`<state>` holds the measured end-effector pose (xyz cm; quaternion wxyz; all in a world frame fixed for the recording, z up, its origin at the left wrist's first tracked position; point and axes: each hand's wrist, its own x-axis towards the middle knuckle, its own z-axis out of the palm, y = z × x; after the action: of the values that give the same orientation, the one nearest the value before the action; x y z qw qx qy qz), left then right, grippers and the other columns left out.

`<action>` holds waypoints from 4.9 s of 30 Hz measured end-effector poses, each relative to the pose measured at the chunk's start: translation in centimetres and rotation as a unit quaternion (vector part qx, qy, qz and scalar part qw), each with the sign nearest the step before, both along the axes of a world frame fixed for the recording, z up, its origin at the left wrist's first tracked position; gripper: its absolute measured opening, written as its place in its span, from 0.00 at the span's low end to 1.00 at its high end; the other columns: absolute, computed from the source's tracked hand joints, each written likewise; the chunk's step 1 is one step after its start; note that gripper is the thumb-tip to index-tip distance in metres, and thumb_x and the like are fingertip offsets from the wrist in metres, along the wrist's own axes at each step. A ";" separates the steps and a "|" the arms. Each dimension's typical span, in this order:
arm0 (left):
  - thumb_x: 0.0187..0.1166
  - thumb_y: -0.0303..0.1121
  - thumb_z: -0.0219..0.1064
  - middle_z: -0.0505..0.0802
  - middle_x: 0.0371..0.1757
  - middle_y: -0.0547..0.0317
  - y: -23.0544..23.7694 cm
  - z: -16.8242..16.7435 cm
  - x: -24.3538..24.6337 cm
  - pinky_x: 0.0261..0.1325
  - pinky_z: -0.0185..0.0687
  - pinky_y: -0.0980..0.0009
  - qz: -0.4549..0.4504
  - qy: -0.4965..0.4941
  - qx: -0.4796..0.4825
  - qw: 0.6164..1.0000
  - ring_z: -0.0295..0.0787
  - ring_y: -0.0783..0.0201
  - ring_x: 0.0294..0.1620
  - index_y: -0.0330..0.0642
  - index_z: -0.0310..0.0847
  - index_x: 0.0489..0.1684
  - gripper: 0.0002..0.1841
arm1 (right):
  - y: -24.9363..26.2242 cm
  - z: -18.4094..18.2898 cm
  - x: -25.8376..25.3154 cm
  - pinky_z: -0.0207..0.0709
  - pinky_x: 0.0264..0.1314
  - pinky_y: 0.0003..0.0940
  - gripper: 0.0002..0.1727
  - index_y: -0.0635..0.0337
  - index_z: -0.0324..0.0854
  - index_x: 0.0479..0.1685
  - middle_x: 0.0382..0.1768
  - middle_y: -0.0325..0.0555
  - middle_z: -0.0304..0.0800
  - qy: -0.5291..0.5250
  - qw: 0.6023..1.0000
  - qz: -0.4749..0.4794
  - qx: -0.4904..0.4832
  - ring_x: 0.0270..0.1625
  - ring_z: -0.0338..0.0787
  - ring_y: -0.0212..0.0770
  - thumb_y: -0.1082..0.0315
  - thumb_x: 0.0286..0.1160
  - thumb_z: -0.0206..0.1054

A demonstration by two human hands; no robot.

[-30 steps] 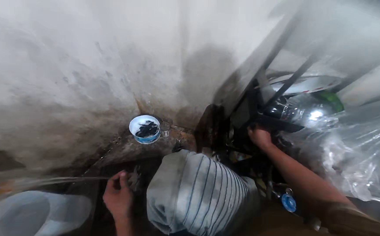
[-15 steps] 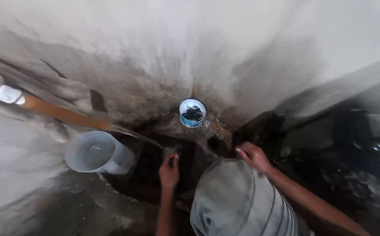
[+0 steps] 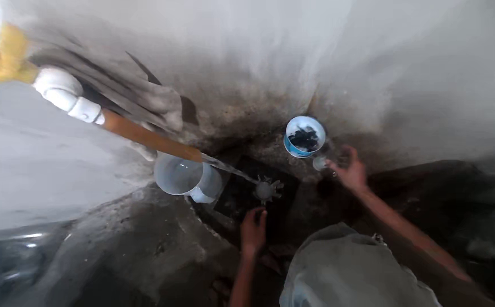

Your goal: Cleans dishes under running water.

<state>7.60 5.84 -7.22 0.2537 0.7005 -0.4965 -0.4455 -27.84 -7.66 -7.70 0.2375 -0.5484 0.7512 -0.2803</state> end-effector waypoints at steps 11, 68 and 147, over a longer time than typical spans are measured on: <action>0.89 0.65 0.33 0.88 0.65 0.37 -1.7 1.4 -0.1 0.59 0.88 0.46 0.354 0.588 0.023 0.726 0.90 0.43 0.60 0.42 0.67 0.79 0.39 | 0.4 7.6 22.8 0.88 0.65 0.44 0.47 0.54 0.67 0.85 0.60 0.45 0.92 -0.258 0.879 0.383 0.116 0.57 0.93 0.39 0.52 0.63 0.85; 0.76 0.26 0.68 0.82 0.72 0.33 -3.8 -2.0 -1.1 0.78 0.76 0.49 0.083 -0.040 -0.101 0.991 0.80 0.44 0.74 0.25 0.70 0.75 0.28 | 0.2 8.3 21.4 0.85 0.67 0.46 0.50 0.56 0.58 0.85 0.62 0.51 0.87 -0.236 0.854 0.441 0.146 0.62 0.90 0.43 0.56 0.63 0.85; 0.92 0.37 0.55 0.94 0.47 0.53 -7.0 5.2 -0.9 0.56 0.90 0.64 0.267 0.257 -0.247 0.895 0.92 0.65 0.48 0.35 0.84 0.59 0.16 | -0.6 6.9 27.2 0.81 0.38 0.37 0.19 0.54 0.82 0.47 0.34 0.43 0.85 -0.548 0.802 -0.001 0.236 0.35 0.85 0.39 0.51 0.90 0.52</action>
<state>6.73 -1.16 -2.03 0.6467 0.5825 -0.3021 -0.3890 -0.67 -8.30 -0.84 0.7317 -0.2290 0.5393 -0.3484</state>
